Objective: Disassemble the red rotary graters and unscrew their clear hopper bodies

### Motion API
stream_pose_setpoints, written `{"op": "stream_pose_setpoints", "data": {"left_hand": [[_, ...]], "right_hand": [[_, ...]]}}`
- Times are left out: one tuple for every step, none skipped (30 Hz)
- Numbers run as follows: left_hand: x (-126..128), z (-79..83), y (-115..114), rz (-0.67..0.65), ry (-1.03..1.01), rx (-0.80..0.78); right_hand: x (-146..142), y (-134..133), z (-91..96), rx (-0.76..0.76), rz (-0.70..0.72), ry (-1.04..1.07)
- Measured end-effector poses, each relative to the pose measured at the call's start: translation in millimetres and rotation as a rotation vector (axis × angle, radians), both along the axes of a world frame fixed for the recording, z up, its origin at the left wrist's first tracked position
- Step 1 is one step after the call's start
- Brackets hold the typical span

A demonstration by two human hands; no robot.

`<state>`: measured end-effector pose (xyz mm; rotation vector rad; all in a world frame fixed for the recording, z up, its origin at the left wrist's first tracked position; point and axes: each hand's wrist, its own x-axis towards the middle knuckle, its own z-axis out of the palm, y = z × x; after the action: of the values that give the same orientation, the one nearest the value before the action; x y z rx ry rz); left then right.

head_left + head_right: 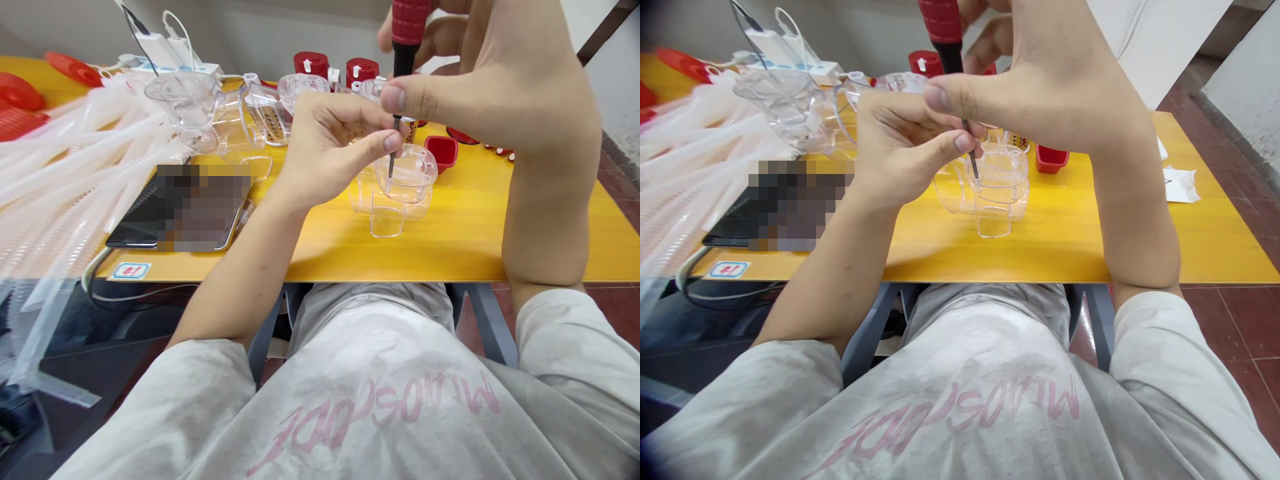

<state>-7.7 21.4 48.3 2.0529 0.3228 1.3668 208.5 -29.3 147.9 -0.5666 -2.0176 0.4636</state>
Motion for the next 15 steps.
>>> {"op": "stream_pose_setpoints", "data": {"left_hand": [[0.1,-0.5,0.6,0.004,0.003,-0.006],[0.0,-0.7,0.4,0.016,0.012,-0.017],[-0.5,-0.6,-0.6,0.028,0.022,-0.031],[-1.1,-0.3,-2.2,0.040,0.029,-0.046],[-1.8,0.1,-4.0,0.045,0.032,-0.057],[-2.4,0.5,-5.7,0.045,0.028,-0.063],[-2.9,0.8,-7.0,0.043,0.020,-0.064],[-3.2,0.9,-7.8,0.043,0.017,-0.066],[-3.2,0.8,-8.0,0.047,0.016,-0.069],[-3.0,0.5,-7.8,0.053,0.015,-0.073],[-2.6,0.2,-7.2,0.056,0.012,-0.072],[-1.9,0.0,-6.7,0.057,0.007,-0.068],[-0.9,-0.2,-6.4,0.056,-0.003,-0.063],[0.3,-0.1,-6.4,0.057,-0.019,-0.060],[1.7,0.2,-7.0,0.063,-0.041,-0.058]], "right_hand": [[0.4,2.5,-1.1,0.009,0.008,0.007],[0.7,5.2,-2.7,0.018,0.013,0.015],[0.9,8.1,-4.8,0.029,0.020,0.030],[1.0,11.0,-7.1,0.038,0.029,0.040],[1.1,13.7,-9.6,0.044,0.045,0.041],[1.3,16.2,-12.0,0.049,0.060,0.050],[1.5,18.4,-14.0,0.049,0.076,0.050],[1.9,20.2,-15.7,0.042,0.081,0.040],[2.3,21.5,-16.8,0.038,0.079,0.032],[2.7,22.2,-17.3,0.032,0.069,0.017],[3.2,22.2,-17.0,0.039,0.062,0.013],[3.6,21.2,-16.0,0.050,0.054,0.010],[4.1,19.2,-14.2,0.065,0.054,0.018],[4.6,16.0,-11.5,0.065,0.051,0.025],[5.1,11.9,-8.3,0.030,0.055,0.005]]}}
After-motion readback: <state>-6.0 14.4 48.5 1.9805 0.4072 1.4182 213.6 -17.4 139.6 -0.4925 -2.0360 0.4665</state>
